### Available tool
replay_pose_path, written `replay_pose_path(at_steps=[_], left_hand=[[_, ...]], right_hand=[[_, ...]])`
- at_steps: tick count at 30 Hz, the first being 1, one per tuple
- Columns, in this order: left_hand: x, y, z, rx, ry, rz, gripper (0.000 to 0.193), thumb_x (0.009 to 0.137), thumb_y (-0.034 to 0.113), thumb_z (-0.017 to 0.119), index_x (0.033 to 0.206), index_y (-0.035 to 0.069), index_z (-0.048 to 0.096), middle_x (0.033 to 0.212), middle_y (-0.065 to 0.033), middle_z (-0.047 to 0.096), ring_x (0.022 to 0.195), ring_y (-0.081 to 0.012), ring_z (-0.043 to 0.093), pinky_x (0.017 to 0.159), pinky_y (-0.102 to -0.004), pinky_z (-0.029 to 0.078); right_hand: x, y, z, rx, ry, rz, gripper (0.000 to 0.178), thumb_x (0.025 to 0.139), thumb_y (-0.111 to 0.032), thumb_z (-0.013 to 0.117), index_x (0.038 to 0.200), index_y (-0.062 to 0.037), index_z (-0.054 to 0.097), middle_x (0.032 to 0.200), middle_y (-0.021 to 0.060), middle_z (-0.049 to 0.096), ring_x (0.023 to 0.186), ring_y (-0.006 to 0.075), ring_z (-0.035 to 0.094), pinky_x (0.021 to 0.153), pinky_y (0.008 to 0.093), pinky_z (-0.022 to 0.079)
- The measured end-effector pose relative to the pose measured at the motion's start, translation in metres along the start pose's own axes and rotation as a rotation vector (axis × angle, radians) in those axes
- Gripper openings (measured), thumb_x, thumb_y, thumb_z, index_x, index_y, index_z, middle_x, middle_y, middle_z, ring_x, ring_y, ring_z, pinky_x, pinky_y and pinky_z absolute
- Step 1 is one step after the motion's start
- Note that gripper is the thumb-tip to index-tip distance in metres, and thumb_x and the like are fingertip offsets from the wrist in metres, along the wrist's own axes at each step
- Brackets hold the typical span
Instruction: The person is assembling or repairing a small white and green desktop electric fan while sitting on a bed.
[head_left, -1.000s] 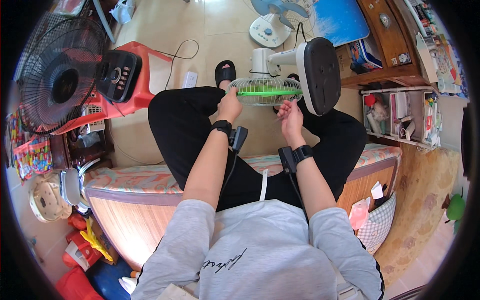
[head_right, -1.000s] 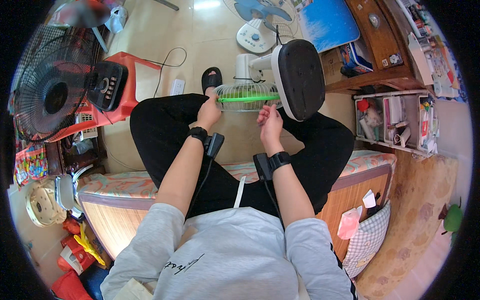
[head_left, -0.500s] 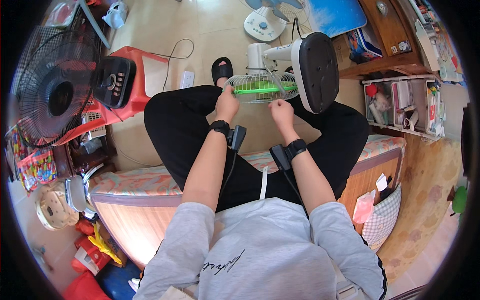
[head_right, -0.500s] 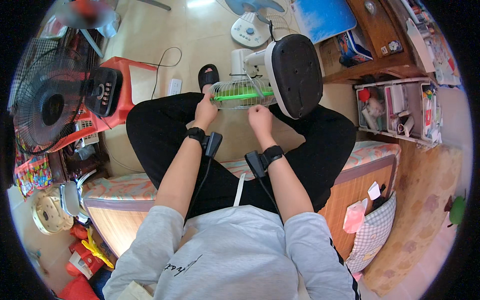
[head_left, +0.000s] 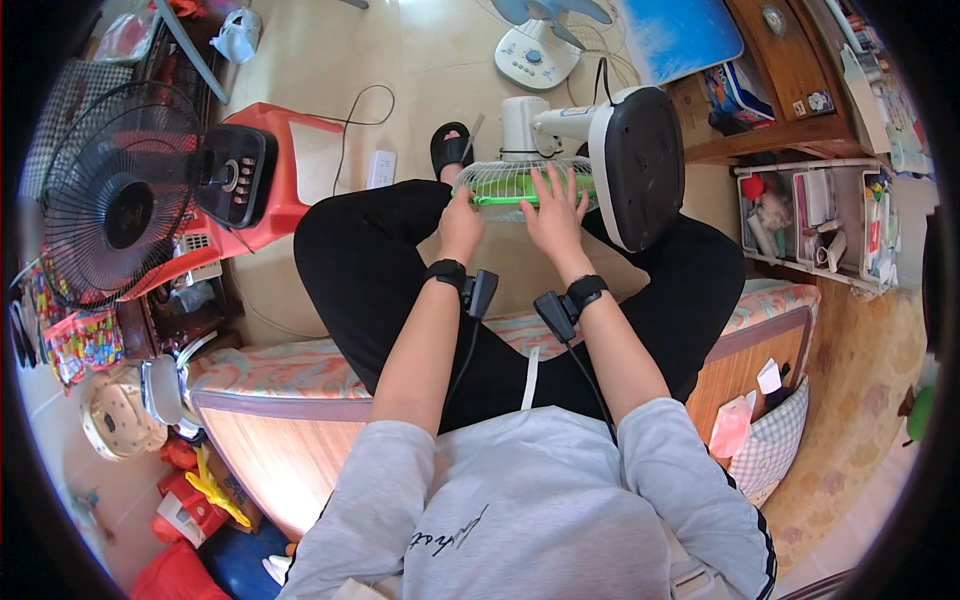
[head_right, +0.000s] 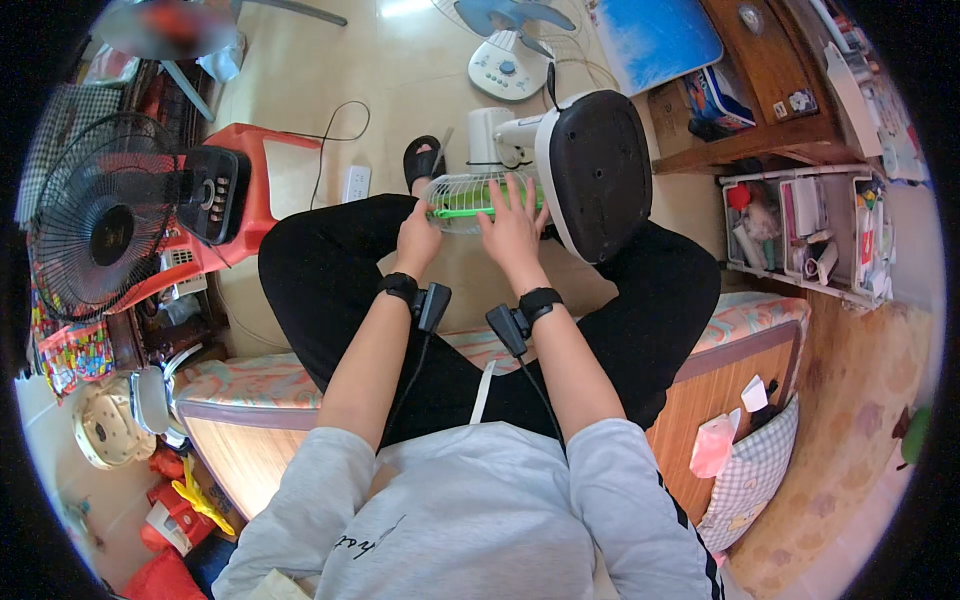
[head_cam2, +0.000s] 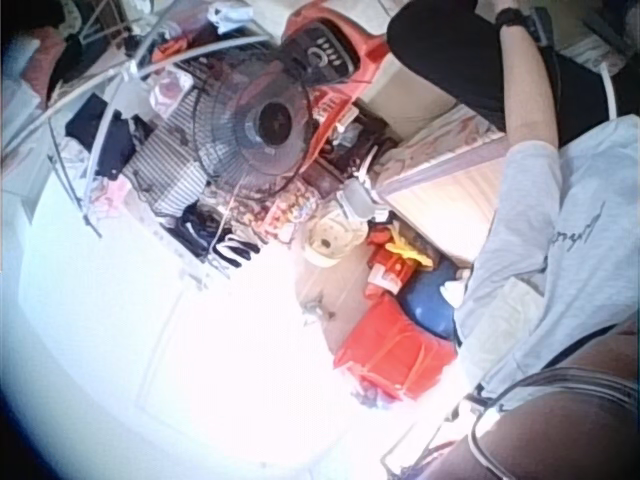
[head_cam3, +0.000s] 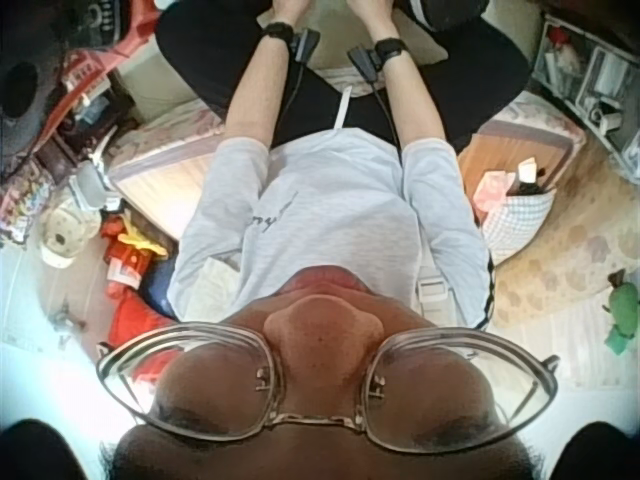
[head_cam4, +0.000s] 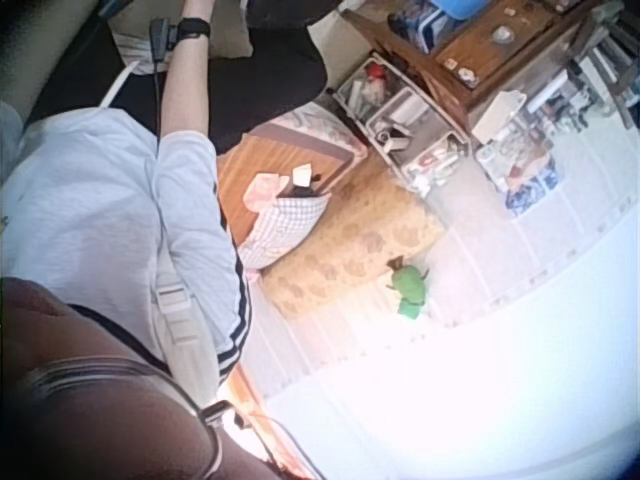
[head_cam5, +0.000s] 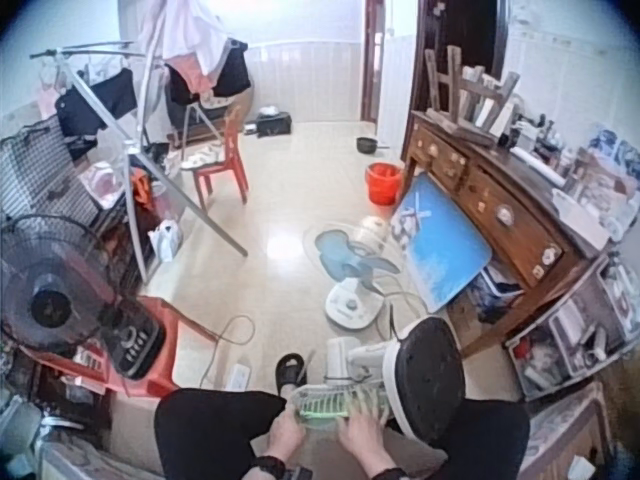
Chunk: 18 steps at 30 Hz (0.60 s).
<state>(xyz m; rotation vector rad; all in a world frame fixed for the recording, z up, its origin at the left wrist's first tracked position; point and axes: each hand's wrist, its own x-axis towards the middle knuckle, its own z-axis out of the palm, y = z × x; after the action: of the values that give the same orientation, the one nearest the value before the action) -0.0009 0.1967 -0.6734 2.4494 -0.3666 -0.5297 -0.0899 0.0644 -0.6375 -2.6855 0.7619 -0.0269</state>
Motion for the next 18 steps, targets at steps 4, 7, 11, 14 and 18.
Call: replay_pose_path(at_steps=[4, 7, 11, 14, 18], left_hand=[[0.001, 0.002, 0.0, -0.001, 0.042, -0.012, 0.021, 0.072, 0.004, 0.048, 0.092, 0.006, 0.055, 0.085, -0.0191, 0.06, 0.084, -0.0366, 0.057, 0.071, -0.0442, 0.044], [0.004, 0.004, 0.0, -0.012, 0.059, -0.035, 0.019, 0.072, 0.004, 0.049, 0.089, 0.006, 0.056, 0.085, -0.0182, 0.06, 0.083, -0.0362, 0.057, 0.071, -0.0436, 0.045], [0.005, 0.004, 0.0, -0.006, 0.064, -0.048, 0.018, 0.071, 0.004, 0.049, 0.087, 0.006, 0.057, 0.085, -0.0174, 0.06, 0.083, -0.0354, 0.057, 0.071, -0.043, 0.045], [0.007, 0.004, -0.001, 0.004, 0.053, -0.078, 0.019, 0.071, 0.007, 0.05, 0.088, 0.008, 0.058, 0.084, -0.0171, 0.061, 0.082, -0.0353, 0.058, 0.071, -0.0431, 0.046], [0.008, 0.017, -0.007, 0.069, 0.007, -0.132, 0.018, 0.071, 0.011, 0.051, 0.088, 0.009, 0.059, 0.082, -0.0171, 0.062, 0.08, -0.0354, 0.059, 0.07, -0.0434, 0.046]], right_hand=[[-0.005, -0.001, -0.004, 0.013, -0.002, -0.032, 0.056, 0.078, -0.028, 0.057, 0.129, -0.0156, 0.037, 0.136, 0.0086, 0.027, 0.129, 0.0325, 0.015, 0.099, 0.0558, 0.013], [-0.007, -0.001, -0.005, 0.017, -0.009, -0.036, 0.056, 0.078, -0.027, 0.057, 0.129, -0.0156, 0.036, 0.137, 0.0084, 0.026, 0.129, 0.0325, 0.015, 0.099, 0.0564, 0.014], [-0.008, -0.002, -0.006, 0.026, -0.011, -0.032, 0.056, 0.078, -0.026, 0.057, 0.129, -0.0157, 0.036, 0.137, 0.0081, 0.026, 0.129, 0.0323, 0.014, 0.098, 0.0567, 0.015], [-0.008, -0.002, -0.007, 0.047, -0.011, -0.035, 0.058, 0.077, -0.023, 0.059, 0.129, -0.0146, 0.035, 0.137, 0.0102, 0.025, 0.129, 0.0327, 0.014, 0.098, 0.0582, 0.014], [-0.012, -0.014, -0.018, 0.095, -0.016, 0.016, 0.057, 0.075, -0.019, 0.06, 0.127, -0.0122, 0.038, 0.137, 0.0134, 0.024, 0.128, 0.0352, 0.014, 0.098, 0.0579, 0.015]])
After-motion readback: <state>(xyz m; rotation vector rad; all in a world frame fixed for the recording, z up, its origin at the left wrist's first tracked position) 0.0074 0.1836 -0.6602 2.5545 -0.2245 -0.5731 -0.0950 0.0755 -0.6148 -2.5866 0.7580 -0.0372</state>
